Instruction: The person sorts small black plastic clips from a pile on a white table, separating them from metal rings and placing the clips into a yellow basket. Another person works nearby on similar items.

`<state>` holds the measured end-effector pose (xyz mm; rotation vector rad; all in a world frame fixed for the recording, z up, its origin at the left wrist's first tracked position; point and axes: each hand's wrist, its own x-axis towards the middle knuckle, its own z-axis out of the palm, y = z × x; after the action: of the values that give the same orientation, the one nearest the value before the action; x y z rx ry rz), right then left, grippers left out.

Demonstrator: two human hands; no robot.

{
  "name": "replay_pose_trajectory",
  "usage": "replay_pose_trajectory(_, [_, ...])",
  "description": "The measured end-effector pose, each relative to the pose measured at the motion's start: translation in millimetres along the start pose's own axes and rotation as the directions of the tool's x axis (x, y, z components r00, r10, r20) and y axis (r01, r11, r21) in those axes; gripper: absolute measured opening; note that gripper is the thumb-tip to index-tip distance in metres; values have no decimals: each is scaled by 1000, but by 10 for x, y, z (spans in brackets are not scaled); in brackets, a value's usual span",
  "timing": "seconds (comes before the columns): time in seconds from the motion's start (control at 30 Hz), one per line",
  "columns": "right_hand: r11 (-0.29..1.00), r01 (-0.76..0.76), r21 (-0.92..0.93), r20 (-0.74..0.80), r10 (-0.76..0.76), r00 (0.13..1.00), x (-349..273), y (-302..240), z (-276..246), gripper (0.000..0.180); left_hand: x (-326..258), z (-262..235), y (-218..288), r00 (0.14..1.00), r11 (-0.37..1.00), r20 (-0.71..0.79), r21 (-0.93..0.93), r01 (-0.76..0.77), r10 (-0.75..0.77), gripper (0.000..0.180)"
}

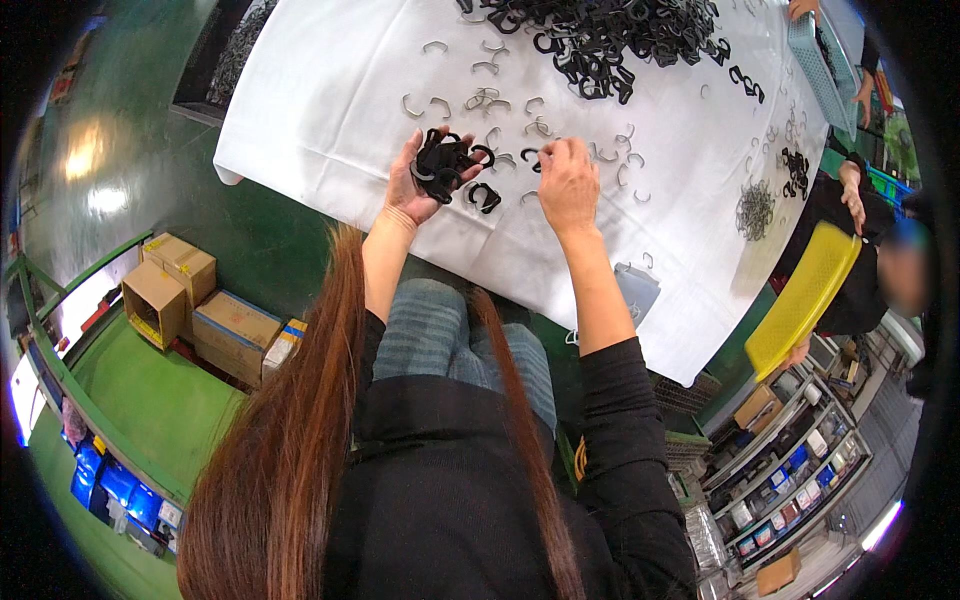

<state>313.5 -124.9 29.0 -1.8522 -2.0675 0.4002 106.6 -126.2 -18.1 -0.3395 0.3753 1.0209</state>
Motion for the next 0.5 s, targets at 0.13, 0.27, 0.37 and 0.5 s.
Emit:
replay_pose_trajectory(0.13, [841, -267, 470, 150, 222, 963, 45, -156, 10, 18, 34, 12, -108, 999, 1000, -52, 14, -13, 14, 34])
replay_pose_trajectory(0.27, [917, -339, 213, 118, 320, 940, -187, -287, 133, 27, 48, 35, -95, 999, 997, 23, -61, -40, 42, 32])
replay_pose_trajectory(0.37, [937, -349, 33, 238, 331, 913, -417, -402, 282, 30, 56, 33, -7, 998, 997, 5, -45, -56, 57, 30])
replay_pose_trajectory(0.5, [942, -336, -7, 241, 328, 914, -491, -458, 442, 26, 23, 13, 76, 997, 996, 10, -40, -79, 79, 29])
